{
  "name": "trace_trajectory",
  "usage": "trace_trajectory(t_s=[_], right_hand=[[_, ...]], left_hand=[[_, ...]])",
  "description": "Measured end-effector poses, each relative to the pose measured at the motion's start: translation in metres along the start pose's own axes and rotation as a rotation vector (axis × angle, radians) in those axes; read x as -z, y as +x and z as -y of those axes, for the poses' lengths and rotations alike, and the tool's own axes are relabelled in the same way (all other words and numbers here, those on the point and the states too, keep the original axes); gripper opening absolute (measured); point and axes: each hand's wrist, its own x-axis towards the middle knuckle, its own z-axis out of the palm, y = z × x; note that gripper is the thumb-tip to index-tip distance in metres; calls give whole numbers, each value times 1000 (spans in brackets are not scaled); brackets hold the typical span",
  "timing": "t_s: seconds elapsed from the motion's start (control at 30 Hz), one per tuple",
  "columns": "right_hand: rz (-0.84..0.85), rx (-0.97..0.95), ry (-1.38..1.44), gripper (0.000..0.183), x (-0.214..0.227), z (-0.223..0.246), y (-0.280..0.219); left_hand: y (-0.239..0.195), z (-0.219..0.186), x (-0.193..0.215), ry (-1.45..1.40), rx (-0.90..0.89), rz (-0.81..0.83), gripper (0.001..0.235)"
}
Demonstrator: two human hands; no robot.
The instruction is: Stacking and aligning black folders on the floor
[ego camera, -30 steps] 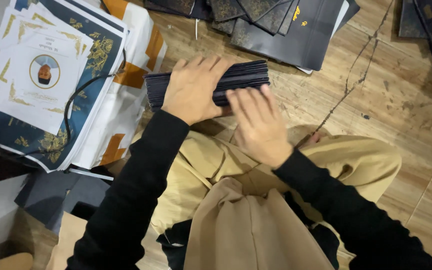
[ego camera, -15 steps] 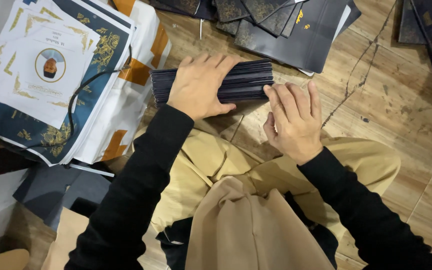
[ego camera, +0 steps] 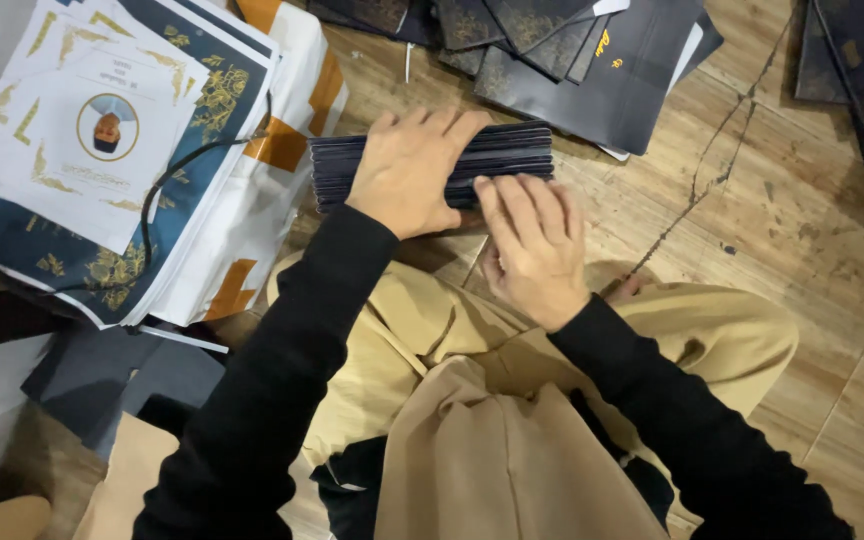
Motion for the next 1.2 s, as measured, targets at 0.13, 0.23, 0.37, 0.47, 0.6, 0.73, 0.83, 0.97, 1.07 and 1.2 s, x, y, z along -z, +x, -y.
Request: trace_trajectory(t_s=[0.13, 0.23, 0.37, 0.47, 0.6, 0.73, 0.83, 0.97, 1.07, 1.2], right_hand=[[15, 38, 109, 41, -6, 9, 9], [-11, 35, 197, 34, -15, 16, 12], [25, -31, 282, 38, -20, 19, 9], [-106, -61, 241, 48, -39, 16, 0], [-113, 13, 127, 44, -31, 6, -4], [-92, 96, 0, 50, -34, -17, -18], [-86, 102, -34, 56, -22, -34, -23], [-67, 82, -31, 50, -12, -52, -30], [-65, 72, 18, 48, -7, -57, -34], [-67, 79, 23, 51, -6, -66, -34]], left_hand=[[0, 2, -1, -54, -18, 33, 74], [1, 5, 0, -85, -42, 88, 77], [2, 6, 4, -113, -33, 169, 79], [1, 2, 25, -167, -10, 253, 75], [-3, 0, 15, -92, -3, 209, 70], [-4, 0, 20, -131, 13, 240, 75], [-4, -2, 27, -132, 24, 235, 80], [-2, 0, 23, -116, 21, 259, 83], [-2, -1, 25, -135, 26, 262, 85], [-2, -1, 27, -121, 17, 263, 87]])
